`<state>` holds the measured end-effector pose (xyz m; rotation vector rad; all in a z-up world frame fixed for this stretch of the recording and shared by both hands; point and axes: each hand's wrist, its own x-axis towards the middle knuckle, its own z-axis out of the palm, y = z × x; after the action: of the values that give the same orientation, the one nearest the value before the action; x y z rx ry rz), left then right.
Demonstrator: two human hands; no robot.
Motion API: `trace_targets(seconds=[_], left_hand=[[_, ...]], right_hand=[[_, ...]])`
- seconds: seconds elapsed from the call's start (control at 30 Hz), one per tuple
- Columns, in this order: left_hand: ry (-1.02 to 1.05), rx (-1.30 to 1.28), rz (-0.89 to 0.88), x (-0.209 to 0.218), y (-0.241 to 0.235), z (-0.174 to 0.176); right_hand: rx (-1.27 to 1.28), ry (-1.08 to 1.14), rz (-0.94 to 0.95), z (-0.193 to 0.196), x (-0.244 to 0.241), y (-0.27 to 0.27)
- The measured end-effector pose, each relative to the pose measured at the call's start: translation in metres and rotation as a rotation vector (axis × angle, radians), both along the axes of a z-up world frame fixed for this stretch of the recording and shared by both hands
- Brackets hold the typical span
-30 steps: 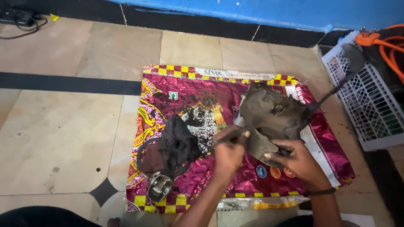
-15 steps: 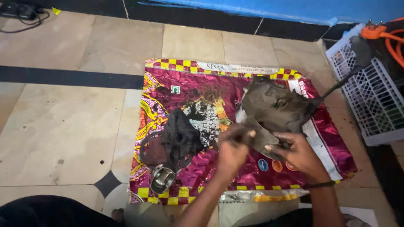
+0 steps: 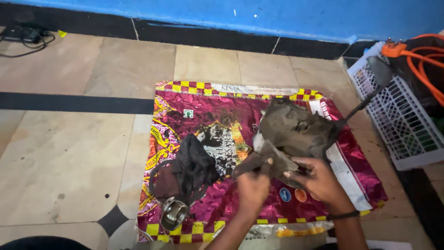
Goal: The person sits on the floor and uses a metal file to scrape and clean a dark, cylindrical metal part. They rotate the object to work on different surfaces, removing dark residue and revealing a lighter metallic finish.
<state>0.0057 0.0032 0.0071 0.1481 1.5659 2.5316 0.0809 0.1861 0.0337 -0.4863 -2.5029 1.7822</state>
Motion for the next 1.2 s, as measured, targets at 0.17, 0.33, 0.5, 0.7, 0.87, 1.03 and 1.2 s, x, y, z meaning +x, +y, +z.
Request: trace_targets(seconds=[0.17, 0.33, 0.5, 0.7, 0.87, 1.03, 1.2], left_hand=[[-0.099, 0.187, 0.053, 0.001, 0.009, -0.018], [-0.179, 0.151, 0.044, -0.005, 0.016, -0.03], [-0.089, 0.223, 0.018, 0.005, 0.018, -0.028], [-0.257, 0.288, 0.063, 0.0, 0.012, -0.03], [-0.2, 0.233, 0.031, -0.003, 0.022, -0.037], [-0.317, 0.389, 0.17, -0.005, 0.012, -0.026], [-0.313, 0.224, 0.05, -0.014, 0.014, -0.015]], right_hand=[[0.219, -0.036, -0.043, 0.001, 0.003, -0.006], [0.156, 0.044, -0.058, -0.019, 0.004, 0.006], [0.163, -0.004, -0.005, -0.012, 0.003, 0.007], [0.203, 0.046, 0.033, -0.002, -0.002, -0.01], [0.273, -0.038, -0.125, -0.005, 0.007, -0.005], [0.167, 0.022, -0.052, -0.008, 0.0, -0.014], [0.276, 0.003, -0.164, -0.001, 0.008, -0.011]])
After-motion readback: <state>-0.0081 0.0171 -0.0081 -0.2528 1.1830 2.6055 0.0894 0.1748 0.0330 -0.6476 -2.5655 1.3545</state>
